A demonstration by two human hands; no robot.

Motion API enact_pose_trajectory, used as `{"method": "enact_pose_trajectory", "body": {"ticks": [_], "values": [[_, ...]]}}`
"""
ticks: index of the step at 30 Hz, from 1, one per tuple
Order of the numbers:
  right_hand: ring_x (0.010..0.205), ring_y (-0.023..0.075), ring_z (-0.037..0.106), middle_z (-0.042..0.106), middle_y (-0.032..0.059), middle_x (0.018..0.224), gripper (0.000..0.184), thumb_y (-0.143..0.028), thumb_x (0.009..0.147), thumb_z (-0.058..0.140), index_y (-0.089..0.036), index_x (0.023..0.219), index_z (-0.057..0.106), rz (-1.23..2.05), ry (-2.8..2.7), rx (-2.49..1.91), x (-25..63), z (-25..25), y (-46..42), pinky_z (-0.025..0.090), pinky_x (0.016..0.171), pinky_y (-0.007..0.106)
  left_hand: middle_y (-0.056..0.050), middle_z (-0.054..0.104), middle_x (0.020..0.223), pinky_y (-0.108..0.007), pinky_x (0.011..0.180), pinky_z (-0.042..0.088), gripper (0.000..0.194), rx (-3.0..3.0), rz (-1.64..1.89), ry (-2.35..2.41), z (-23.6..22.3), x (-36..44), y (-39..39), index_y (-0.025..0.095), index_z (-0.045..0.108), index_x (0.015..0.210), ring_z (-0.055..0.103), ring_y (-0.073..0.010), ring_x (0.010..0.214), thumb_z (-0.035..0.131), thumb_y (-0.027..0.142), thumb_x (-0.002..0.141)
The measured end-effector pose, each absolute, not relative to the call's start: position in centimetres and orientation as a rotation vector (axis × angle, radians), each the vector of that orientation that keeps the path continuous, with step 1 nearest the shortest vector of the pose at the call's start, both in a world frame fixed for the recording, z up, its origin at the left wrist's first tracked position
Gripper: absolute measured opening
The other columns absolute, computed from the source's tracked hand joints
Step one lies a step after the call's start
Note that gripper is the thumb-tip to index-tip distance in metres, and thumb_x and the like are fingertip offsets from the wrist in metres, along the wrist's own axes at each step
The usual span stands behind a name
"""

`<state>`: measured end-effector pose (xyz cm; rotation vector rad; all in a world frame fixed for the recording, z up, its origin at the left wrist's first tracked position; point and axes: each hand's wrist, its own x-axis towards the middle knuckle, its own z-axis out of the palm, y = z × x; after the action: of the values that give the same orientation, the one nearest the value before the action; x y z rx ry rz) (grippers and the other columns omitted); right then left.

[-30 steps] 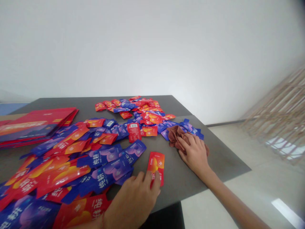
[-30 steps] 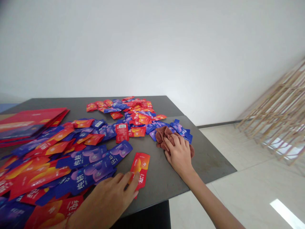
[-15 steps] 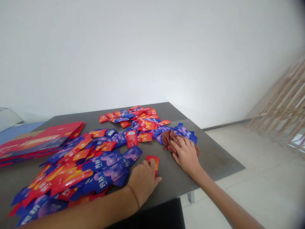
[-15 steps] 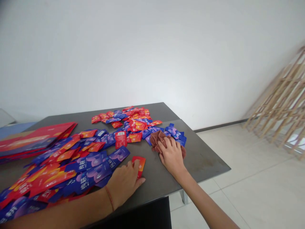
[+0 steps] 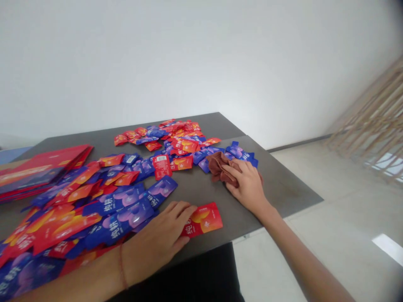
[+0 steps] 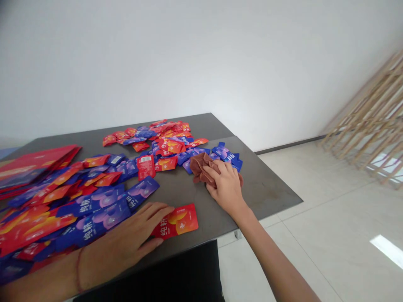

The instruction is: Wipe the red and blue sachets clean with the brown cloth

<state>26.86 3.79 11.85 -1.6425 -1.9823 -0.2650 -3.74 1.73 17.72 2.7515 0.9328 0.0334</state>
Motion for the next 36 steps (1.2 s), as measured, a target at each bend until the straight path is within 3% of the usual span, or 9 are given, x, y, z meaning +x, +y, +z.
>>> {"method": "enact_pose_trajectory", "body": {"ticks": [5,12,20,23,28,36], "values": [[0.132,0.0376,0.047,0.054,0.0142,0.150,0.049,-0.029,0.095,0.063,-0.026,0.144,0.064,-0.226,-2.043,-1.661,27.0,12.3,3.3,0.041,0.105,0.053,-0.011,0.054,0.154,-0.043,0.112,0.051,0.069,2.840,0.224,0.995,16.0,-5.7,1.8,0.023,0.036,0.158,0.052,-0.0284,0.143,0.065,0.042,0.099],[0.134,0.0393,0.047,0.052,0.0156,0.152,0.048,-0.029,0.097,0.062,-0.025,0.145,0.063,-0.329,-2.078,-1.715,26.5,13.0,2.5,0.042,0.104,0.054,-0.011,0.062,0.140,-0.043,0.103,0.055,0.061,3.006,0.335,0.944,15.7,-5.6,2.1,0.020,0.049,0.149,0.060,-0.0301,0.128,0.061,0.052,0.099],[0.130,0.0393,0.052,0.054,0.0164,0.149,0.050,-0.026,0.094,0.067,-0.024,0.143,0.064,-0.362,-2.073,-1.712,26.4,13.3,2.4,0.047,0.102,0.057,-0.009,0.058,0.144,-0.043,0.108,0.050,0.062,2.903,0.200,1.014,15.1,-6.0,1.9,0.024,0.047,0.150,0.056,-0.0296,0.128,0.068,0.047,0.096],[0.128,0.0386,0.052,0.056,0.0168,0.148,0.048,-0.027,0.094,0.068,-0.023,0.142,0.065,-0.393,-2.074,-1.703,26.3,13.3,2.4,0.047,0.101,0.055,-0.009,0.057,0.145,-0.044,0.109,0.047,0.061,2.906,0.225,0.969,15.5,-5.3,2.0,0.025,0.045,0.153,0.053,-0.0299,0.131,0.064,0.050,0.100],[0.127,0.0372,0.053,0.056,0.0156,0.147,0.048,-0.028,0.094,0.068,-0.024,0.142,0.065,-0.418,-2.073,-1.703,26.3,13.3,2.4,0.047,0.102,0.053,-0.006,0.063,0.127,-0.046,0.095,0.050,0.039,2.831,0.081,0.748,16.0,-1.9,2.5,0.030,0.053,0.146,0.058,-0.0268,0.110,0.045,0.029,0.108],[0.131,0.0378,0.051,0.054,0.0154,0.150,0.049,-0.029,0.094,0.067,-0.025,0.143,0.064,-0.407,-2.081,-1.698,26.4,13.1,2.5,0.045,0.102,0.054,-0.004,0.058,0.114,-0.039,0.082,0.050,0.044,2.738,-0.086,0.653,15.2,-0.2,3.5,0.042,0.053,0.146,0.057,-0.0239,0.096,0.053,0.026,0.105]]}}
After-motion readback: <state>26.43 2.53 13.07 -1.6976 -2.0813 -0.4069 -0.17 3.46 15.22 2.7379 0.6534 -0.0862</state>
